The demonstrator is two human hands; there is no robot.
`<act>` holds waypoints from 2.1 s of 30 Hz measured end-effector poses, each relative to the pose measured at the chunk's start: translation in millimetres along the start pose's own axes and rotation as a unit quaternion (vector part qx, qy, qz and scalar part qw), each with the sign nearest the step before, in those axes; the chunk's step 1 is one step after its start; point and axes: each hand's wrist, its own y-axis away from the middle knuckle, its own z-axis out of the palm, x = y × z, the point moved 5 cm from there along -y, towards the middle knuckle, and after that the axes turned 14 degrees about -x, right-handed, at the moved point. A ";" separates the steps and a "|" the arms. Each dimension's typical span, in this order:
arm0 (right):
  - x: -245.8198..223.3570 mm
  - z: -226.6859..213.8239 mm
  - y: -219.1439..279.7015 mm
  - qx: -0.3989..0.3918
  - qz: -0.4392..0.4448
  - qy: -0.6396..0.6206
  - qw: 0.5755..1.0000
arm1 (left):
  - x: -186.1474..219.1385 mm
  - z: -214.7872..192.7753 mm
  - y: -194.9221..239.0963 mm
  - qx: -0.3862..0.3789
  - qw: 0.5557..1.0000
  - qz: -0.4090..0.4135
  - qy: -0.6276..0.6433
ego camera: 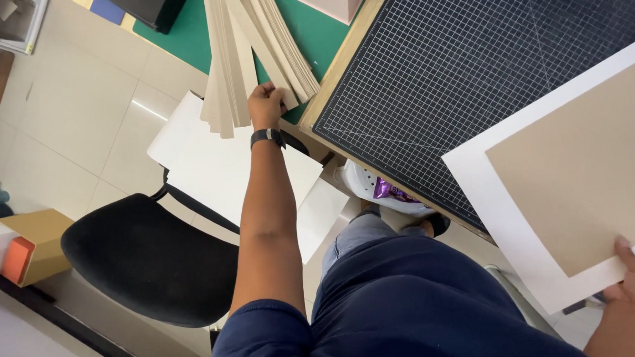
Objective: Gluing and smoothing additional cardboard strips onto a base sheet using a roller and a squeegee.
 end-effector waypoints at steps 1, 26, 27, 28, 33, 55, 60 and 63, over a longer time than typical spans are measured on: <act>-8.5 10.9 9.3 0.001 0.000 -0.001 1.000 | 5.7 -0.4 4.5 -0.002 1.000 0.001 -0.001; -57.5 126.9 154.8 0.177 -0.146 -0.053 0.972 | 50.6 150.0 208.8 -0.503 0.845 0.103 -0.148; -70.5 126.6 158.4 0.158 -0.208 -0.033 0.965 | 52.1 187.7 223.3 -0.548 0.812 0.135 -0.148; -84.2 135.5 154.7 0.169 -0.204 -0.035 0.964 | 41.4 220.1 227.9 -0.557 0.805 0.134 -0.152; -147.8 191.2 120.5 -0.048 -0.189 -0.166 0.967 | 5.6 352.1 268.5 -0.642 0.740 0.129 -0.154; -129.0 137.0 37.2 0.163 -0.148 0.540 0.812 | -24.7 473.3 304.4 -0.489 0.530 0.431 -0.542; -129.5 125.7 38.4 0.190 -0.099 0.425 0.879 | -11.9 477.9 279.3 -0.431 0.598 0.431 -0.520; -112.3 138.2 18.2 0.163 -0.101 0.397 0.898 | -38.4 499.0 279.2 -0.437 0.593 0.411 -0.537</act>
